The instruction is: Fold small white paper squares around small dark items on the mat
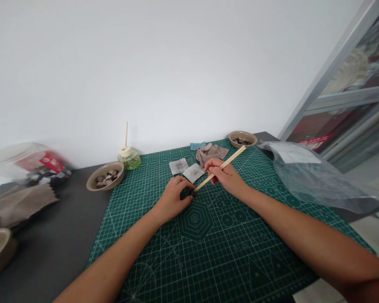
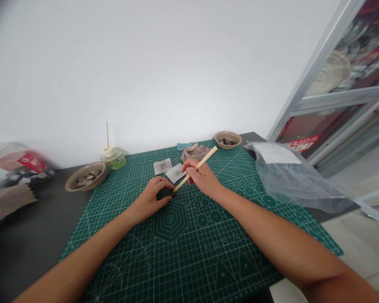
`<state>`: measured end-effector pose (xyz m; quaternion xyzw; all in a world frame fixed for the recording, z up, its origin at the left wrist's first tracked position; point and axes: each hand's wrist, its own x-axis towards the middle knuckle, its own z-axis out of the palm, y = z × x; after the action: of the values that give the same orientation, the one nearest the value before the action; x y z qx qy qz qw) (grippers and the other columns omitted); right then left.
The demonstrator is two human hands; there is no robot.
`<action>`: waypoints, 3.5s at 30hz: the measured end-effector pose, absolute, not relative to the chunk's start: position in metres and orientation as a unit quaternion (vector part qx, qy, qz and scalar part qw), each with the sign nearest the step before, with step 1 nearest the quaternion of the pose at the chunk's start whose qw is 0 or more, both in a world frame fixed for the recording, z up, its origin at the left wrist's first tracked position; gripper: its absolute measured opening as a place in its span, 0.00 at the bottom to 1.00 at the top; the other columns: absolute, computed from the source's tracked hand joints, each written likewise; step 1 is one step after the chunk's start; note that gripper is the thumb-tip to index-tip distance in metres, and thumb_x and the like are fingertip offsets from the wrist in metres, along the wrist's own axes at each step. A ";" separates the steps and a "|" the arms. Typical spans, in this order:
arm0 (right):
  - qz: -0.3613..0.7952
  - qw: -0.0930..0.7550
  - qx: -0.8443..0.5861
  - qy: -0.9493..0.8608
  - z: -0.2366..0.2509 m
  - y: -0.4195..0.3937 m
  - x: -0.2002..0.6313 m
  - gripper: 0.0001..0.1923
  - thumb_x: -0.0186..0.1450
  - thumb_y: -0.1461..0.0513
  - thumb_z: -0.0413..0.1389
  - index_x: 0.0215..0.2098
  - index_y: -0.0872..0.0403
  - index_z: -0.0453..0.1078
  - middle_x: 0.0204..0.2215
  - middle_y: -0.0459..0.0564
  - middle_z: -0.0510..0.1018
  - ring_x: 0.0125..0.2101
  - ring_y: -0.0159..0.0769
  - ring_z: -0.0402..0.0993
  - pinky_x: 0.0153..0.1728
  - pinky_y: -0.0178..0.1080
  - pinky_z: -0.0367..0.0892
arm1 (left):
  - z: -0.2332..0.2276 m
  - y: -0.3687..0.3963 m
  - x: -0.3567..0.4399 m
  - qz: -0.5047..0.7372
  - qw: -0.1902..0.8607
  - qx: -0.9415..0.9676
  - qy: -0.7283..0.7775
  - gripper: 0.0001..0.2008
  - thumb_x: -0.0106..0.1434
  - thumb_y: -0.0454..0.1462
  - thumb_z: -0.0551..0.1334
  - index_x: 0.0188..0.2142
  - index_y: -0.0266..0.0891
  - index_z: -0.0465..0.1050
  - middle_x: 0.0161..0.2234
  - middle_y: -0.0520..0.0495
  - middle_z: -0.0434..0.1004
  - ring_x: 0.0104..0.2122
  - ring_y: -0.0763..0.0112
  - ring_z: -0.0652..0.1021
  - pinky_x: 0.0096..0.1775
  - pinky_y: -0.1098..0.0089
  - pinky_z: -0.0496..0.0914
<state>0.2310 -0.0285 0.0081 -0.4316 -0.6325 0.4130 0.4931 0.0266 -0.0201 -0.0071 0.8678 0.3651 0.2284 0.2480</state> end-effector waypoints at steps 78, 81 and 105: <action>0.417 0.477 -0.413 -0.654 0.007 -0.032 0.225 0.06 0.62 0.64 0.45 0.30 0.53 0.63 0.17 0.41 0.66 0.18 0.31 0.64 0.21 0.34 0.61 | -0.010 -0.019 0.026 0.244 0.239 0.868 0.362 0.10 0.53 0.26 0.61 0.34 0.39 0.69 0.40 0.46 0.69 0.43 0.61 0.69 0.48 0.60 0.64; 0.411 0.471 -0.415 -0.661 0.008 -0.032 0.225 0.06 0.62 0.64 0.45 0.30 0.53 0.63 0.17 0.41 0.66 0.18 0.31 0.65 0.21 0.34 0.61 | -0.011 -0.018 0.026 0.243 0.239 0.868 0.360 0.10 0.53 0.26 0.60 0.34 0.39 0.69 0.39 0.47 0.70 0.43 0.60 0.69 0.48 0.60 0.64; 0.374 0.506 -0.449 -0.635 0.009 -0.027 0.235 0.07 0.58 0.65 0.45 0.28 0.54 0.64 0.14 0.40 0.63 0.15 0.29 0.62 0.17 0.32 0.58 | -0.009 -0.020 0.026 0.237 0.242 0.867 0.365 0.10 0.55 0.27 0.61 0.36 0.40 0.70 0.39 0.47 0.69 0.43 0.60 0.69 0.47 0.60 0.64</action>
<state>0.2351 -0.0271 0.0092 -0.4487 -0.6346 0.3741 0.5060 0.0260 -0.0198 -0.0085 0.8673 0.3648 0.2374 0.2417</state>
